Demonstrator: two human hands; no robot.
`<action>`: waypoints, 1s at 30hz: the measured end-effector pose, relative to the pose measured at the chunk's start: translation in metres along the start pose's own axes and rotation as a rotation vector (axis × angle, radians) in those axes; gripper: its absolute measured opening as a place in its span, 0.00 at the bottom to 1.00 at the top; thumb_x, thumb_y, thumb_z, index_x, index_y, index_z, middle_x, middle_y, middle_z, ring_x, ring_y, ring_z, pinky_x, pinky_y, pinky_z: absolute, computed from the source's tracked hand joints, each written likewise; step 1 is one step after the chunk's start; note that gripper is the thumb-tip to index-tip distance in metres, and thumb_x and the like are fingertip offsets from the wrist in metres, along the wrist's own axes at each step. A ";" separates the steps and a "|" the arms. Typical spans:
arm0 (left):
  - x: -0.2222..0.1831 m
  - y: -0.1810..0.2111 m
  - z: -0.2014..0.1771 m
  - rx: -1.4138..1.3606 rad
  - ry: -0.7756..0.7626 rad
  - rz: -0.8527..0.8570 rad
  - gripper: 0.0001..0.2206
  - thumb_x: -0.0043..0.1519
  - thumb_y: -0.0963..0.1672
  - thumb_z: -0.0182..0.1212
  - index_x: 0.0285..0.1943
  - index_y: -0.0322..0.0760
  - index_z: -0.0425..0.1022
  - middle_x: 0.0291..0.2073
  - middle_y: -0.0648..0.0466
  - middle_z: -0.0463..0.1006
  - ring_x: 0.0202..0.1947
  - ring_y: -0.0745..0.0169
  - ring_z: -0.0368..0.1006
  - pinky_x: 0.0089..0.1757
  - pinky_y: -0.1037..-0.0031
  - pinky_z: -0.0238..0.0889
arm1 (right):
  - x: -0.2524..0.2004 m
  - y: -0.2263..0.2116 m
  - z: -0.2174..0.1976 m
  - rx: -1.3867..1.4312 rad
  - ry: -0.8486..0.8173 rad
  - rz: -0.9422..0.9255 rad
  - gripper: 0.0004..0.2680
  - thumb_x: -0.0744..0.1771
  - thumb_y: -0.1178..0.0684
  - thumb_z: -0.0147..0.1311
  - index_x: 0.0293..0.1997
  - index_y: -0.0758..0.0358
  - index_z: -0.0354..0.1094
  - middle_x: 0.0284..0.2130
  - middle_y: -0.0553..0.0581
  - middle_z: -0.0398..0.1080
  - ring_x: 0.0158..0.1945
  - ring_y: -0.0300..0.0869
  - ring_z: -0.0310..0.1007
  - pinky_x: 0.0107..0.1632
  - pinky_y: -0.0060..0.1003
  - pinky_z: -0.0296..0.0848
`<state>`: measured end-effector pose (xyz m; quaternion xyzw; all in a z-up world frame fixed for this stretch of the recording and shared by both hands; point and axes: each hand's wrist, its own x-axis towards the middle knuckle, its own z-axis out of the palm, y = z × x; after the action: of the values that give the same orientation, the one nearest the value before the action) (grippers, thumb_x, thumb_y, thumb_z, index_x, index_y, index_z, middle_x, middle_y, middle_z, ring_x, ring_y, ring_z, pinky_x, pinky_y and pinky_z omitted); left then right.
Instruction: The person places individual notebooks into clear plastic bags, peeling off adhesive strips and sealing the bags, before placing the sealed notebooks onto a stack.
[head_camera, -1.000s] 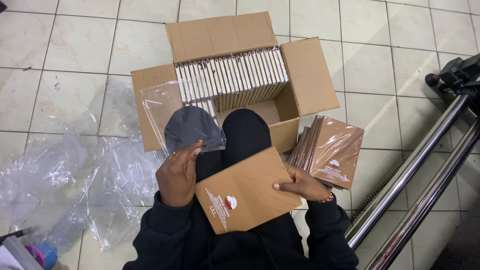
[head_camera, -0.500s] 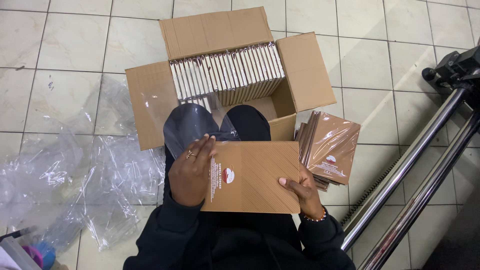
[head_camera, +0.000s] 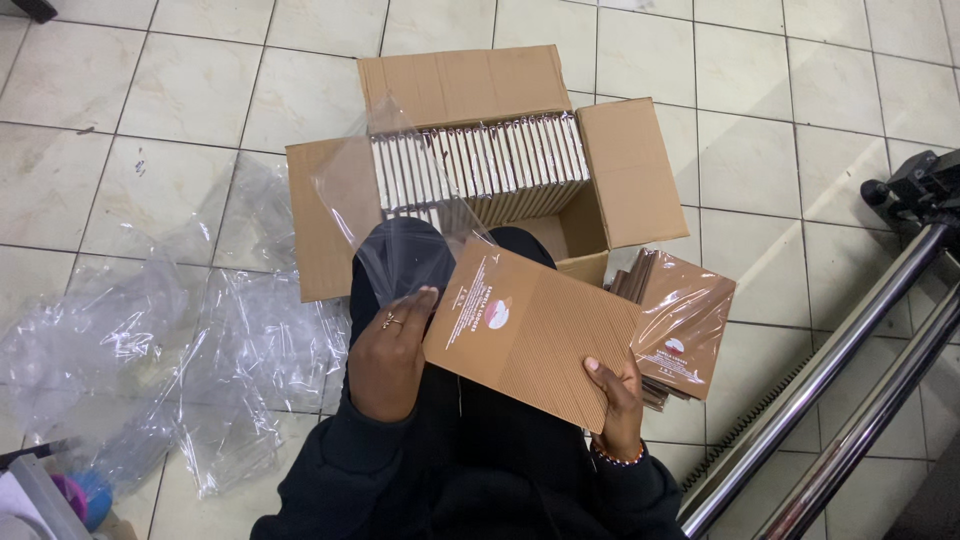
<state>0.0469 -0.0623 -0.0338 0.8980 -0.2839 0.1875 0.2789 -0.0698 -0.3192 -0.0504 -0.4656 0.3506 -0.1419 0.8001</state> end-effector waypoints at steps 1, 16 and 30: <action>-0.002 -0.001 0.000 0.024 0.025 -0.036 0.23 0.55 0.31 0.54 0.61 0.31 0.77 0.53 0.48 0.81 0.52 0.53 0.77 0.55 0.67 0.69 | -0.001 -0.001 0.003 0.016 0.003 -0.001 0.24 0.62 0.59 0.53 0.68 0.66 0.59 0.56 0.64 0.69 0.56 0.54 0.70 0.58 0.47 0.70; 0.000 0.014 -0.011 -0.092 0.282 0.024 0.09 0.64 0.32 0.54 0.48 0.22 0.79 0.45 0.42 0.82 0.47 0.45 0.80 0.52 0.63 0.74 | -0.020 0.015 0.039 0.115 0.034 0.012 0.25 0.64 0.59 0.51 0.71 0.60 0.54 0.57 0.63 0.67 0.58 0.54 0.69 0.59 0.50 0.70; 0.014 0.003 -0.026 -0.007 0.469 0.112 0.03 0.62 0.32 0.64 0.42 0.22 0.79 0.38 0.40 0.80 0.38 0.41 0.78 0.43 0.60 0.77 | -0.025 0.041 0.039 0.128 0.095 0.111 0.18 0.61 0.63 0.57 0.56 0.62 0.58 0.57 0.54 0.64 0.59 0.40 0.63 0.67 0.41 0.59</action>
<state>0.0510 -0.0545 -0.0059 0.8119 -0.2613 0.4050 0.3294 -0.0647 -0.2580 -0.0616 -0.3863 0.4037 -0.1414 0.8172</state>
